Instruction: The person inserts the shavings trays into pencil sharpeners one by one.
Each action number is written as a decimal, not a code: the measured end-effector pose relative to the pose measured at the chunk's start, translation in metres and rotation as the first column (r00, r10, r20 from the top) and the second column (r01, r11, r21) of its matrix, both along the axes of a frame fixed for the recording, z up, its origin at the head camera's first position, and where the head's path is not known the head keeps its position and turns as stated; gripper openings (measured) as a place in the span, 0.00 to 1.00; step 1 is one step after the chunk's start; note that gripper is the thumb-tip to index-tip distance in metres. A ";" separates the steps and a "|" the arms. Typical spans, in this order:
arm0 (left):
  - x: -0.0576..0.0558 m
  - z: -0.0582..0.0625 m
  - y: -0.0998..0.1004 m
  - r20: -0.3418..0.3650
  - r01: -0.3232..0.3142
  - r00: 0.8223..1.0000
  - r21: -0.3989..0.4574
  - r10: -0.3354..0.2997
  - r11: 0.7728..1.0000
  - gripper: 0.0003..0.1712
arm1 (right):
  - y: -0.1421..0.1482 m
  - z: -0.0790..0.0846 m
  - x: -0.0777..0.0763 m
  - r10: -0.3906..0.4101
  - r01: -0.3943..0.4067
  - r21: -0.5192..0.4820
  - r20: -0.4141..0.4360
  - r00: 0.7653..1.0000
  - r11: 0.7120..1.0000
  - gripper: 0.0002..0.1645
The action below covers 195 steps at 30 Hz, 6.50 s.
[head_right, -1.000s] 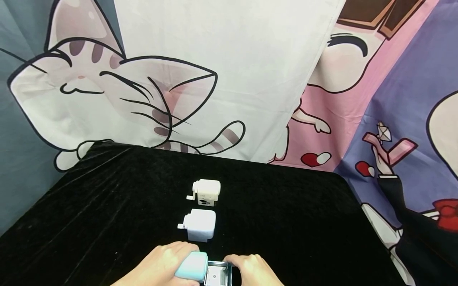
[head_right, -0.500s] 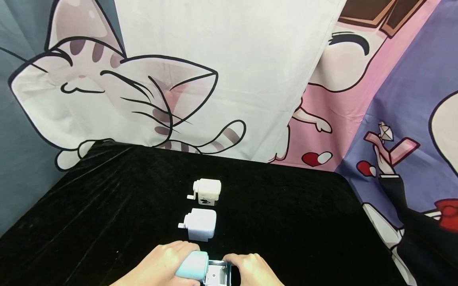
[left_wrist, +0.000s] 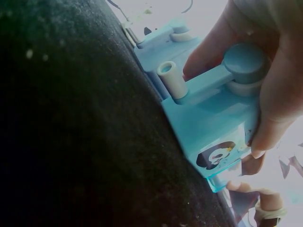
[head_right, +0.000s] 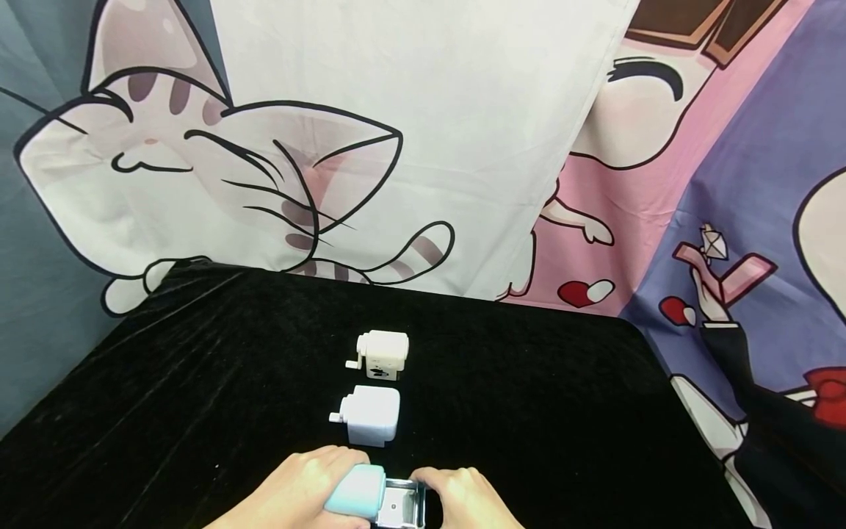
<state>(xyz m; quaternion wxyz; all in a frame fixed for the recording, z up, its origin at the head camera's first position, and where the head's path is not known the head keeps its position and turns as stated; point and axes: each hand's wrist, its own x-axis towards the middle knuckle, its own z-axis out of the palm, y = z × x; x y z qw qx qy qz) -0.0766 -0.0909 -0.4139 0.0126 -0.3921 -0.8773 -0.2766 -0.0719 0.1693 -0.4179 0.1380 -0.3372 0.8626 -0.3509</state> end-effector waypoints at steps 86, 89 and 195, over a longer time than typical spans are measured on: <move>0.000 0.003 0.004 0.021 -0.024 0.999 -0.003 0.024 1.000 0.27 | -0.030 0.001 -0.007 0.038 -0.036 0.029 -0.055 0.998 0.999 0.26; 0.001 0.004 0.005 0.033 -0.028 0.999 0.004 0.028 1.000 0.26 | -0.030 0.000 -0.007 0.040 -0.039 0.025 -0.064 0.997 0.999 0.27; 0.001 -0.001 0.007 -0.038 -0.039 0.999 0.015 0.039 0.999 0.26 | -0.046 -0.009 -0.008 0.017 -0.017 -0.065 -0.008 1.000 0.998 0.30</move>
